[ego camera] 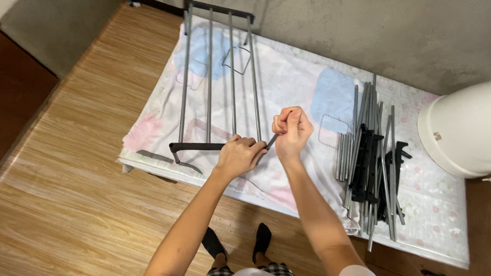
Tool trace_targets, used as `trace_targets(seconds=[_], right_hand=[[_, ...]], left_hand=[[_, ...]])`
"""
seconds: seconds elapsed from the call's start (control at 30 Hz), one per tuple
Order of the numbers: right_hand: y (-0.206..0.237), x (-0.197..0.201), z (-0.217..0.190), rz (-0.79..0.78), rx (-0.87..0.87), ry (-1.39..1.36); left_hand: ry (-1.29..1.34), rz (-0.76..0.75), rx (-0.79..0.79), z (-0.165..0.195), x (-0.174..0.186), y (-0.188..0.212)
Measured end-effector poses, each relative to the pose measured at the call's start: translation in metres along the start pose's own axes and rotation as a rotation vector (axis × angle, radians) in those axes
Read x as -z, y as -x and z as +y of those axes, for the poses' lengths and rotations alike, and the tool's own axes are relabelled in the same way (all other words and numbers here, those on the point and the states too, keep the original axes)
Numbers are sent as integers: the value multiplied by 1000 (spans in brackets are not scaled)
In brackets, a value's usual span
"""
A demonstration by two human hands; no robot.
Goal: The person disassembles a folding metal drying rack on a bed, pulling metal tubes out of black plastic joints by hand and setting the tubes and joints in a pile on the bed. They work through the frame one joint at a time, separating the bars from the plastic connectors.
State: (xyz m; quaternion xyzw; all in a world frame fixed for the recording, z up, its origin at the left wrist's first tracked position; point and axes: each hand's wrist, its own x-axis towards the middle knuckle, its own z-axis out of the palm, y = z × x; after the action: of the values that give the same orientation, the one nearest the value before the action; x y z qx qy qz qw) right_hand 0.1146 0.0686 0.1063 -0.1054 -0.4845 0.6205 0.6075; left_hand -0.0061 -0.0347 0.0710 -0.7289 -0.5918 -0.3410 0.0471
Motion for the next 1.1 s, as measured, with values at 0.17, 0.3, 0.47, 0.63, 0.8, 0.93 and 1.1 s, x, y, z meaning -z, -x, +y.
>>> trace_targets(seconds=[0.17, 0.3, 0.47, 0.63, 0.8, 0.93, 1.1], right_hand=[[-38, 17, -12, -353, -364, -365], [-70, 28, 3, -797, -583, -761], [-66, 12, 0, -539, -570, -452], [-19, -36, -11, 99, 35, 408], [-7, -51, -7, 445, 291, 638], [-21, -30, -15, 423, 403, 788], [-24, -17, -22, 337, 315, 546]], left_hand=[[48, -13, 16, -1, 31, -10], [68, -48, 10, -3, 36, -12], [124, -14, 104, -8, 25, -14], [126, 54, 93, -8, 5, -24], [73, 90, 60, 10, -14, -26], [25, 126, 39, 31, -20, -30], [18, 78, -17, 38, -3, -37]])
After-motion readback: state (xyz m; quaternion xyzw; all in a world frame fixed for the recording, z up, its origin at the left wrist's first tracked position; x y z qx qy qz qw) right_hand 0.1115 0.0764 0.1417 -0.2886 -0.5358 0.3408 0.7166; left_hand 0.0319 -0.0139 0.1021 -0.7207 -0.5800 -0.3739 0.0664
